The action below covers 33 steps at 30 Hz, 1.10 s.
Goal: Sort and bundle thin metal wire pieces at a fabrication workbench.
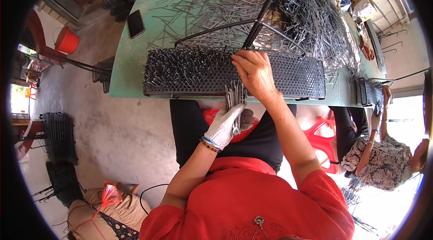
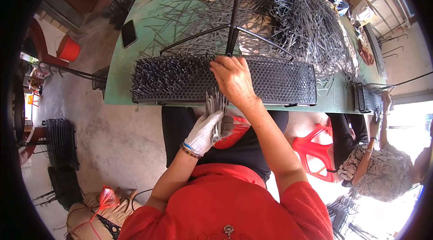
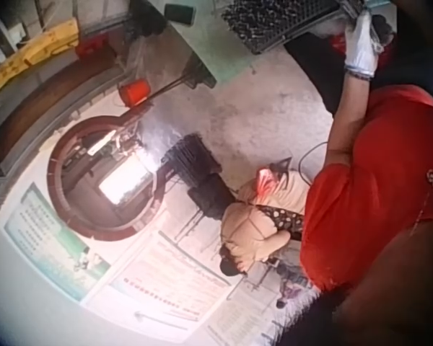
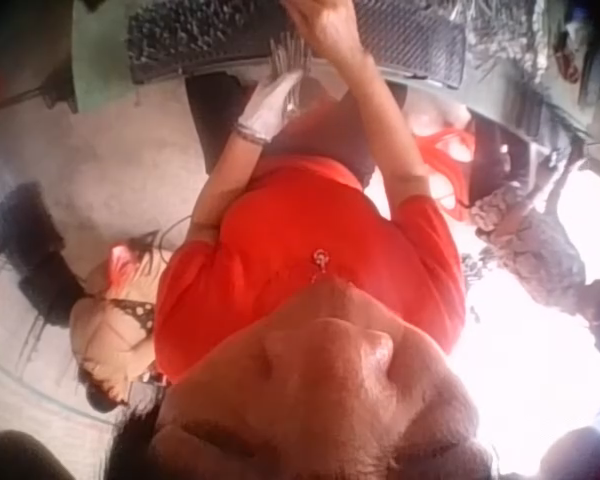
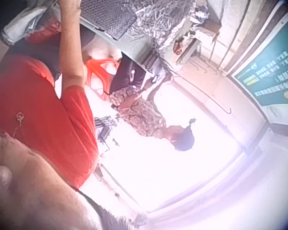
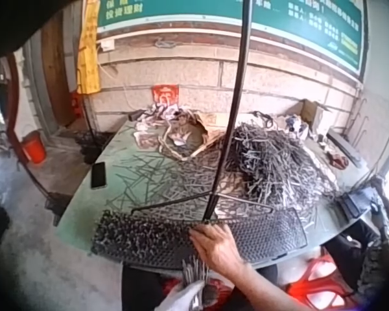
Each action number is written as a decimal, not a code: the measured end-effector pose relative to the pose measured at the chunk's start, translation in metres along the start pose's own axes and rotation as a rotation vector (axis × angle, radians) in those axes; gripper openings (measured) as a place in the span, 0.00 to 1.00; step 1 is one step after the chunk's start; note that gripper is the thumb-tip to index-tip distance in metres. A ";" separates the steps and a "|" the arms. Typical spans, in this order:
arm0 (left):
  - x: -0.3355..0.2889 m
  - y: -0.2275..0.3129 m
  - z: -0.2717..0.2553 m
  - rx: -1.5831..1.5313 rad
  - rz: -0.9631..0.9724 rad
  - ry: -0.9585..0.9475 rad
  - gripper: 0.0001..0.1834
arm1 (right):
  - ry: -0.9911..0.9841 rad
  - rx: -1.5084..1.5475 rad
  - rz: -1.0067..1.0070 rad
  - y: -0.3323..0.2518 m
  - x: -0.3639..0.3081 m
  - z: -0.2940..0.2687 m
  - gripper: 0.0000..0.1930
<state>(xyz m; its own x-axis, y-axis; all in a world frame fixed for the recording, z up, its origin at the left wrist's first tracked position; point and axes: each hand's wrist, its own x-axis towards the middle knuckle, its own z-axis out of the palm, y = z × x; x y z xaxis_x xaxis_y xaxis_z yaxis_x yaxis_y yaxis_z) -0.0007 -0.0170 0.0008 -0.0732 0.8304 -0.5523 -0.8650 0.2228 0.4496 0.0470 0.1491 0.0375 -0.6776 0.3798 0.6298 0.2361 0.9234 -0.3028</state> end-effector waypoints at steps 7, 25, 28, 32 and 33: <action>0.003 0.001 -0.001 0.081 -0.021 0.009 0.12 | 0.071 -0.041 0.036 -0.001 0.000 0.003 0.08; 0.002 0.004 -0.001 0.148 -0.027 0.030 0.09 | -0.008 0.024 -0.049 0.000 0.001 -0.002 0.09; 0.003 0.003 -0.005 0.097 -0.030 0.016 0.07 | 0.043 0.011 0.083 0.005 -0.001 -0.008 0.09; 0.005 0.000 -0.008 0.020 0.013 -0.011 0.07 | -0.002 -0.010 0.127 0.009 0.000 -0.017 0.09; 0.006 -0.001 -0.009 0.002 0.027 -0.045 0.07 | 0.002 -0.021 0.112 0.011 -0.001 -0.017 0.09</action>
<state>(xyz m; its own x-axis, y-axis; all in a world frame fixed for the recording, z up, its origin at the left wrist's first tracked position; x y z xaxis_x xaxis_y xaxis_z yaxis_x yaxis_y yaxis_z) -0.0053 -0.0169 -0.0092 -0.0739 0.8583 -0.5078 -0.8620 0.2010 0.4653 0.0621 0.1592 0.0455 -0.6448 0.4810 0.5940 0.3253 0.8760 -0.3562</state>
